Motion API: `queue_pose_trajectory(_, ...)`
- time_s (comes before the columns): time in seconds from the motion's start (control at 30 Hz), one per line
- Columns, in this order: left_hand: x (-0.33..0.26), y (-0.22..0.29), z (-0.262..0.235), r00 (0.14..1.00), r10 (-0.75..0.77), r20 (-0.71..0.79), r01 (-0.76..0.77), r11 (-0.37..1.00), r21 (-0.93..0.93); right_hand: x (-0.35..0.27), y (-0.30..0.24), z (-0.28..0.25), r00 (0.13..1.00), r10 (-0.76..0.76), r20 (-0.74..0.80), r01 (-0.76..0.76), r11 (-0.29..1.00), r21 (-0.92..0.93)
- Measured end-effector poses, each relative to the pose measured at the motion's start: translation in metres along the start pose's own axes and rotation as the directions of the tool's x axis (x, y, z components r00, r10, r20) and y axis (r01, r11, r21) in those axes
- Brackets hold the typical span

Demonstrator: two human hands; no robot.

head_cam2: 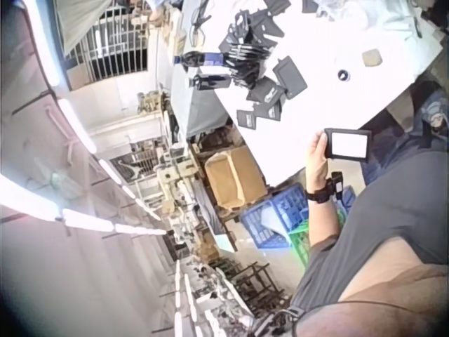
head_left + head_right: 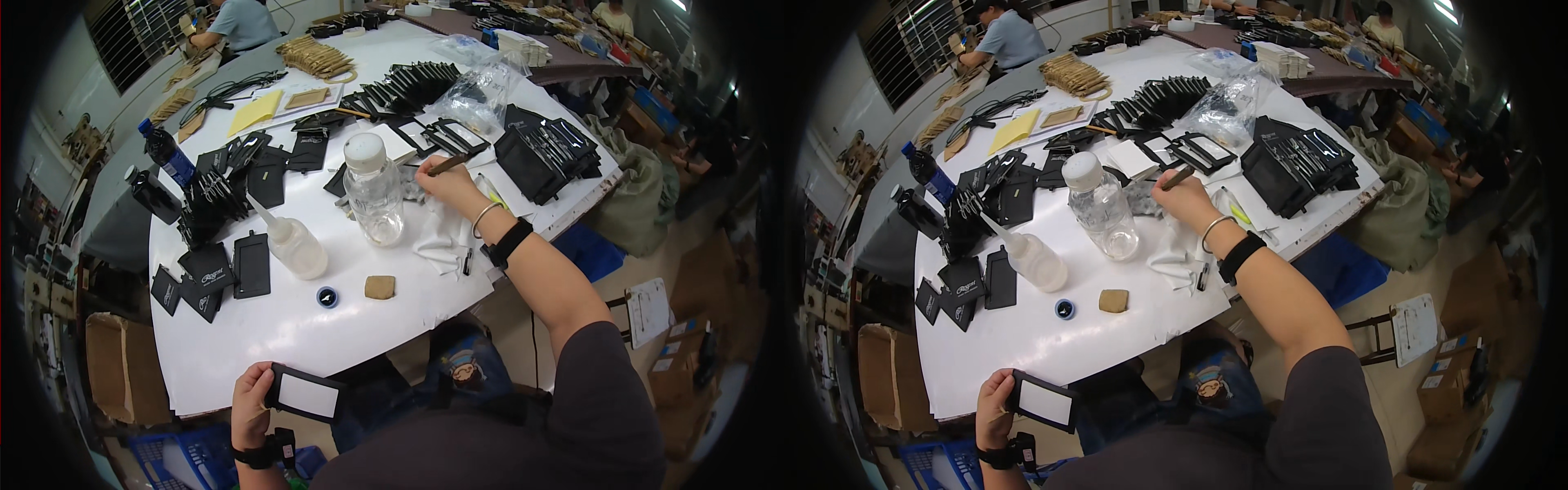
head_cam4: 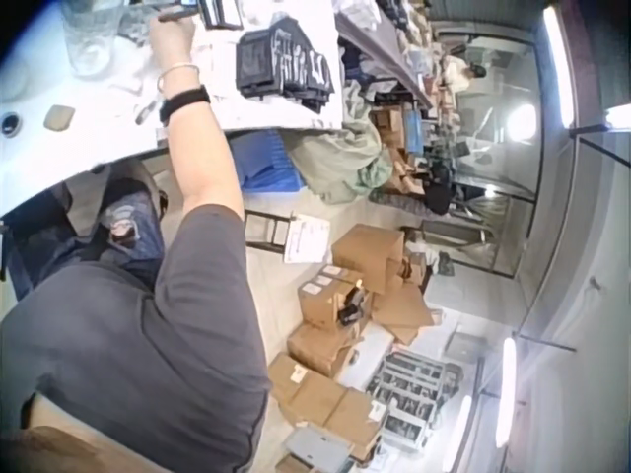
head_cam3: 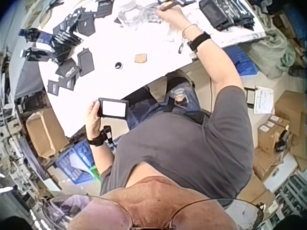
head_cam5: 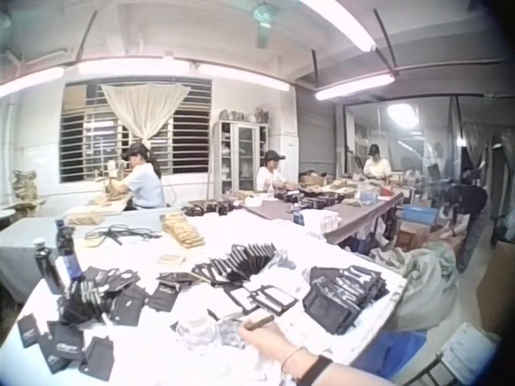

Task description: The person walks to a workbench in a factory and begins assembling small black electronic devices. They use a white cloth to wipe the surface of a device, then use a small metal tool to apply a dark substance from a cap onto the device. The person repeats this process on multiple units, handling them one at a time.

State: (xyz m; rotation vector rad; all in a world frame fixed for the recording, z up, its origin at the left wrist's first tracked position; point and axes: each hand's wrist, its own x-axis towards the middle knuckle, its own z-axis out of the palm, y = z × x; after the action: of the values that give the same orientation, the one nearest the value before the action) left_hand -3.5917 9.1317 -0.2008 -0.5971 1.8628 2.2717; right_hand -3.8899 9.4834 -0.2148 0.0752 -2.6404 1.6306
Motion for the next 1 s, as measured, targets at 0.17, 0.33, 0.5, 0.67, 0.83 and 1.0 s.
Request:
queue_pose_trajectory(0.17, 0.000, -0.001, 0.000, 1.000, 0.004, -0.008, -0.004, 1.000, -0.010, -0.010, -0.001, 0.001, 0.958, -0.261, 0.120, 0.269, 0.961, -0.056)
queue_pose_trajectory(0.33, 0.000, 0.000, 0.003, 1.000, -0.003, -0.012, 0.003, 1.000, -0.013, -0.017, 0.001, -0.004, 0.857, -0.467, 0.218, 0.509, 0.835, -0.211)
queue_pose_trajectory(0.5, -0.001, 0.001, 0.003, 1.000, -0.003, -0.023, 0.003, 1.000, 0.005, -0.024, -0.010, 0.000, 0.651, -0.595, 0.471, 0.750, 0.412, -0.517)
queue_pose_trajectory(0.67, -0.002, 0.000, 0.002, 1.000, 0.003, -0.024, -0.003, 1.000, 0.011, -0.027, -0.023, 0.001, 0.684, -0.448, 0.576, 0.723, 0.309, -0.618)
queue_pose_trajectory(0.83, 0.002, -0.001, -0.002, 1.000, -0.019, 0.016, 0.019, 1.000, -0.010, -0.020, -0.021, -0.020, 0.825, -0.245, 0.510, 0.437, 0.848, -0.300)
queue_pose_trajectory(1.0, 0.002, -0.001, -0.003, 0.999, -0.005, 0.048, 0.006, 1.000, -0.019, -0.037, -0.037, -0.042, 0.976, -0.052, 0.211, 0.014, 0.984, 0.178)
